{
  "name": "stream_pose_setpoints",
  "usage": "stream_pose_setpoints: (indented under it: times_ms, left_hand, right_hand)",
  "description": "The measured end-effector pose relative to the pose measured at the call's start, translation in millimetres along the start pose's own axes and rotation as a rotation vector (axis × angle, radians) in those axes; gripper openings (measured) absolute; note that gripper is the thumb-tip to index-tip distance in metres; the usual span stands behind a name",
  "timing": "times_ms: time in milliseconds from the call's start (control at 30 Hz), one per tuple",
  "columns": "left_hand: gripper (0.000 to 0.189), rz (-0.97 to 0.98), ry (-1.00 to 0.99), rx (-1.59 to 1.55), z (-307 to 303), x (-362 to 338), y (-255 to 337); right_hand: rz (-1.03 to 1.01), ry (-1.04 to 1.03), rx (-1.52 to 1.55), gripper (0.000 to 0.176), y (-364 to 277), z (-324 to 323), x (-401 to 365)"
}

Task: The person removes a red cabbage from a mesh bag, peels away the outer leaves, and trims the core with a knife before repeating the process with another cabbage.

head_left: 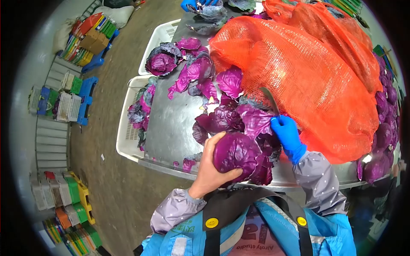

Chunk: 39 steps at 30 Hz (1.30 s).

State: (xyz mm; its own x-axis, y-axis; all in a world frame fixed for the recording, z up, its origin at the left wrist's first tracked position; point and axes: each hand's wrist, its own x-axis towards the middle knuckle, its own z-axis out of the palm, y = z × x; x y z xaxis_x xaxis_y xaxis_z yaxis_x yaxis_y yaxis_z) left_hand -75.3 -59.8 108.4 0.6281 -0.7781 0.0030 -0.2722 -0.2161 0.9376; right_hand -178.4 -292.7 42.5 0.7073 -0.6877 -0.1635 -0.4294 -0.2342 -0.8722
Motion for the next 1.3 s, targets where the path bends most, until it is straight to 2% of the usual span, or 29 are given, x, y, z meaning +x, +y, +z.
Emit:
stream_pose_setpoints:
  times_ms: [67,133,200,233,267,300,333,367,433,600,700,767,800,867,933,1000,1067,1133,1200,1233,1300]
  left_hand:
    - [0.088,-0.078,0.085,-0.255,1.6,2.1,4.3]
    - [0.087,-0.047,0.094,-0.271,-2.3,4.5,1.0]
    - [0.087,-0.093,0.223,-0.374,-3.7,6.8,1.8]
    - [0.086,-0.087,0.259,-0.377,-2.9,6.5,-5.2]
    - [0.086,-0.089,0.257,-0.375,-2.2,6.5,-7.1]
    - [0.087,-0.067,0.284,-0.29,-1.7,7.1,-7.5]
    - [0.087,-0.04,0.307,-0.207,-0.8,9.5,-7.3]
    - [0.087,-0.033,0.299,-0.209,0.8,11.3,-6.3]
    - [0.089,0.053,0.329,0.031,3.5,10.2,-3.4]
    - [0.09,0.128,0.349,0.217,4.1,11.6,1.8]
    - [0.088,0.176,0.355,0.341,5.6,11.3,2.7]
    - [0.088,0.096,0.342,0.137,3.4,10.1,-1.7]
    - [0.088,0.1,0.342,0.14,1.2,10.3,-0.9]
    - [0.087,-0.129,0.372,-0.421,-1.4,9.9,-0.1]
    - [0.087,-0.092,0.36,-0.293,-2.6,7.4,-1.5]
    - [0.087,0.032,0.331,-0.009,1.2,9.4,-3.1]
    - [0.088,0.08,0.326,0.018,5.8,11.3,-2.6]
    - [0.087,0.1,0.343,0.065,8.4,9.7,2.1]
    - [0.088,0.118,0.354,0.152,7.9,8.0,3.2]
    - [0.088,0.106,0.355,0.18,7.0,7.5,2.1]
    - [0.087,0.098,0.356,0.209,6.1,9.1,0.8]
  right_hand:
    - [0.019,0.023,0.075,0.029,2.1,-3.3,-0.1]
    - [0.03,0.061,0.151,0.03,-2.4,-12.5,0.3]
    - [0.218,-0.046,0.241,0.031,-14.6,-29.5,-4.9]
    - [0.235,-0.109,0.265,0.034,-33.6,-28.7,-13.5]
    - [0.119,-0.146,0.188,0.038,-45.5,-23.4,-22.4]
    - [0.046,-0.253,0.08,0.041,-62.8,-20.7,-31.8]
    - [-0.017,-0.291,0.211,0.043,-70.2,-7.9,-43.8]
    - [-0.128,-0.286,0.023,0.043,-82.5,-5.4,-49.9]
    - [-0.157,-0.285,-0.111,0.043,-87.5,0.7,-49.3]
    - [-0.146,-0.268,-0.077,0.037,-80.5,5.4,-49.7]
    - [-0.139,-0.252,-0.164,0.031,-68.0,8.1,-49.1]
    - [-0.078,-0.176,0.053,0.023,-51.8,3.3,-46.1]
    - [0.005,-0.102,0.053,0.018,-30.5,-0.7,-41.2]
    - [0.285,-0.128,0.289,0.016,-14.8,-15.9,-33.4]
    - [0.231,-0.205,0.291,0.021,-35.8,-18.8,-42.2]
    - [-0.109,-0.22,0.111,0.029,-79.0,-8.1,-54.6]
    - [-0.234,-0.2,-0.198,0.035,-96.0,-5.5,-55.0]
    - [-0.312,-0.181,-0.27,0.03,-90.6,-0.7,-54.3]
    - [-0.491,-0.021,-0.369,0.022,-78.1,10.4,-57.9]
    - [-0.494,-0.023,-0.365,0.022,-74.8,12.7,-55.6]
    - [-0.342,0.016,-0.128,0.017,-65.2,9.7,-47.7]
